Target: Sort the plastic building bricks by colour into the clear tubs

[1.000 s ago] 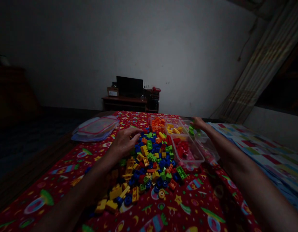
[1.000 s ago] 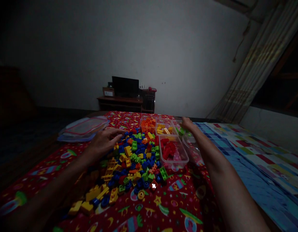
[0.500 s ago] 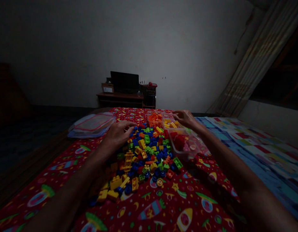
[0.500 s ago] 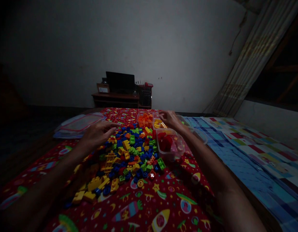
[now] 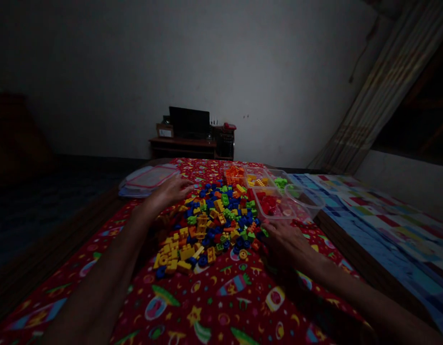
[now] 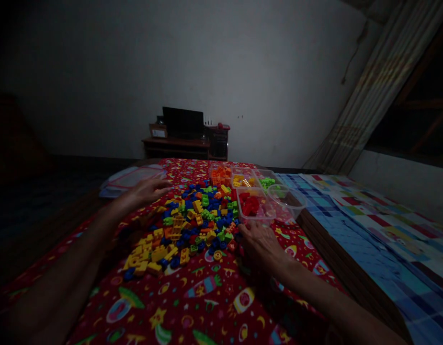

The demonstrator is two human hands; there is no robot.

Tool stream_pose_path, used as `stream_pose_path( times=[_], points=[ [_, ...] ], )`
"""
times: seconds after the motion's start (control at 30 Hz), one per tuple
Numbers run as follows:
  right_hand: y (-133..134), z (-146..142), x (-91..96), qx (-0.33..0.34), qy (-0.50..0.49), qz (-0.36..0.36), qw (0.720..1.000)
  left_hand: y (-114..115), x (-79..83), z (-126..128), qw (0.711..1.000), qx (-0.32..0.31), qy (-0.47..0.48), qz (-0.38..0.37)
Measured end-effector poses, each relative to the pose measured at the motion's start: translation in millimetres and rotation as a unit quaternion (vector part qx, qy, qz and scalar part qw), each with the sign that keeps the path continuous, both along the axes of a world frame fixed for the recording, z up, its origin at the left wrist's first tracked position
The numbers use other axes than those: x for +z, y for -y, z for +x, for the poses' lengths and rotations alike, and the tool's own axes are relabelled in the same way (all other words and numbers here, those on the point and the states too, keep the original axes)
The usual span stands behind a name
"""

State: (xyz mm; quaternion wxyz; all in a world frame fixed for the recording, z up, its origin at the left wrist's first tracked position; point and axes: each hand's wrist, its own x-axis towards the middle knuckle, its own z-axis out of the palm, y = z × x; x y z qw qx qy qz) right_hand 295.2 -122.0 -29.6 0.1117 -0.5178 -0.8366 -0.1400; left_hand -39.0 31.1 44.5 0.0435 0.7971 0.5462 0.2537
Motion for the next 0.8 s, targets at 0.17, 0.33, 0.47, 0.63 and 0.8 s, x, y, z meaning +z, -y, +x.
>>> stream_pose_path(
  times=[0.17,0.33,0.47,0.63,0.8],
  points=[
    [9,13,-27.7,0.076,-0.075,-0.024,0.994,-15,-23.0,-10,0.989,-0.059,-0.042,-0.129],
    [-17,-4,-4.4,0.061,-0.103,-0.049,0.992,-17,-33.3,-6,0.976,-0.114,-0.043,-0.178],
    [-48,-32,24.5,0.051,-0.083,-0.026,0.995,-10,-29.9,-3,0.974,-0.112,-0.062,-0.186],
    [-80,-72,23.4,0.072,-0.111,0.031,0.991,-8,-27.5,-3,0.977,-0.106,-0.077,-0.166],
    [-79,-123,17.2,0.207,-0.103,0.035,0.972,-14,-31.5,-6,0.978,-0.129,-0.038,-0.156]
  ],
)
